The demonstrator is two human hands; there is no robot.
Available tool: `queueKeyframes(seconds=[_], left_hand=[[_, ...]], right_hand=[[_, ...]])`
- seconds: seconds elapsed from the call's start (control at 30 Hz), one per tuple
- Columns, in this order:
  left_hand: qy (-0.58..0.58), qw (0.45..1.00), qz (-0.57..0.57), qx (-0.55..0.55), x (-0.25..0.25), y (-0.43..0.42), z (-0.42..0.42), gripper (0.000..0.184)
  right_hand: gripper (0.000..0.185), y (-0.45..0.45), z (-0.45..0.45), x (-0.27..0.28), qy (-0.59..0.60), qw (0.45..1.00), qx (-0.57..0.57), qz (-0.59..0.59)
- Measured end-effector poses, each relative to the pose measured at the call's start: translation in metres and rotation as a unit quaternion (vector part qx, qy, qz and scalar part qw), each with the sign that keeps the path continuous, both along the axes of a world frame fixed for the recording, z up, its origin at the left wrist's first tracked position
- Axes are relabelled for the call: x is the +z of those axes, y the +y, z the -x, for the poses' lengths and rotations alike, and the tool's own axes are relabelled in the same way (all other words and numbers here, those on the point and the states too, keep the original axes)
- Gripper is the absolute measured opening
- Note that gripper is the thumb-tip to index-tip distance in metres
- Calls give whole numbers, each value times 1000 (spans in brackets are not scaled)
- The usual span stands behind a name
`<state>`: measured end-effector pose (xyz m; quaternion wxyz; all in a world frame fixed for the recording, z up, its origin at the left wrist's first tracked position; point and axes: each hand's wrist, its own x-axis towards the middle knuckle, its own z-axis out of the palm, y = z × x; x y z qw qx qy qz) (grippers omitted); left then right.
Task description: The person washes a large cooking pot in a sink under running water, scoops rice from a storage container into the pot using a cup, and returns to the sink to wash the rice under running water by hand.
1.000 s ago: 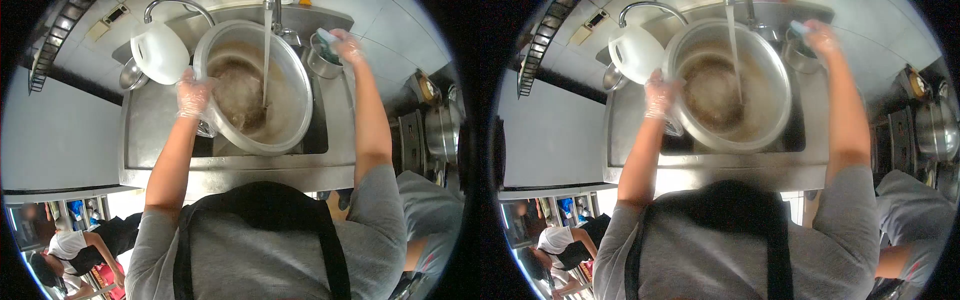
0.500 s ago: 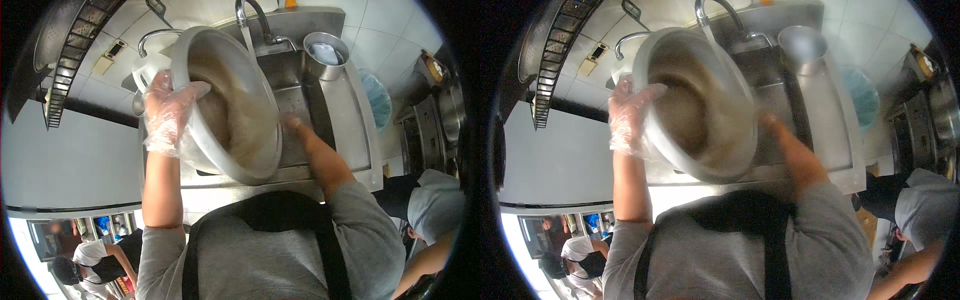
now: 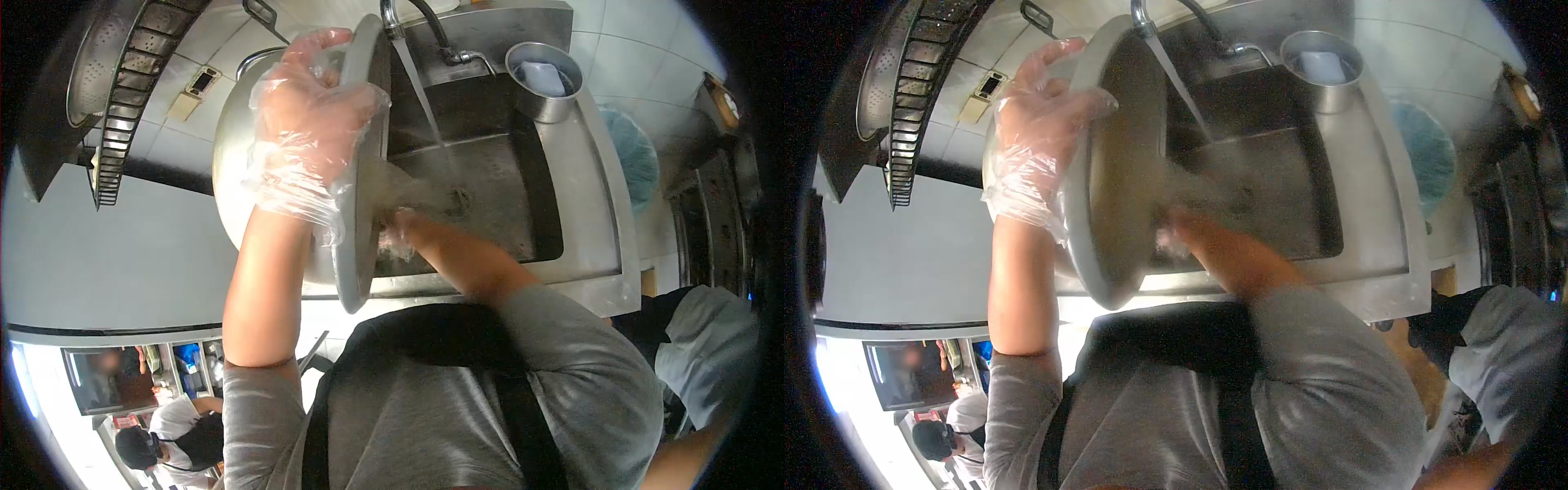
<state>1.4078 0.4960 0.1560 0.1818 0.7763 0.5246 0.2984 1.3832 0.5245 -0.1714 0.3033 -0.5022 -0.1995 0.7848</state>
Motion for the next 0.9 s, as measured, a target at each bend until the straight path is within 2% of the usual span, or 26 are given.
queueKeyframes(seconds=[0.1,0.2,0.27,0.4,0.5,0.57,0.6,0.7,0.83,0.87,0.9], left_hand=[[-2,1000,-24,-18,-2,2,2,49],[-48,998,16,-23,3,-12,0,48],[-20,1000,-5,-15,4,-14,0,49],[-15,998,-58,-17,-3,-9,6,48],[-120,993,10,-6,0,-15,5,46],[-103,995,-12,1,-14,2,17,42],[-94,995,-24,5,-18,10,23,41],[-212,977,6,-8,-22,13,29,42],[-291,955,61,-20,-50,35,58,43],[-305,949,71,-24,-63,43,64,43],[-348,932,98,-15,-74,45,65,43]], right_hand=[[40,6,6,13,41,999,-24,26],[42,11,8,30,66,996,-47,40],[43,9,6,45,77,994,-63,49],[45,-1,-8,59,67,993,-72,58],[47,-15,-35,58,42,993,-87,68],[48,-16,-57,45,18,993,-100,62],[48,-14,-71,30,-5,993,-108,49],[47,-8,-119,-23,-99,987,-121,27],[47,-4,-205,-84,-328,941,-85,4],[40,-2,-220,-72,-469,879,57,-69],[34,2,-236,-51,-587,774,197,-137]])
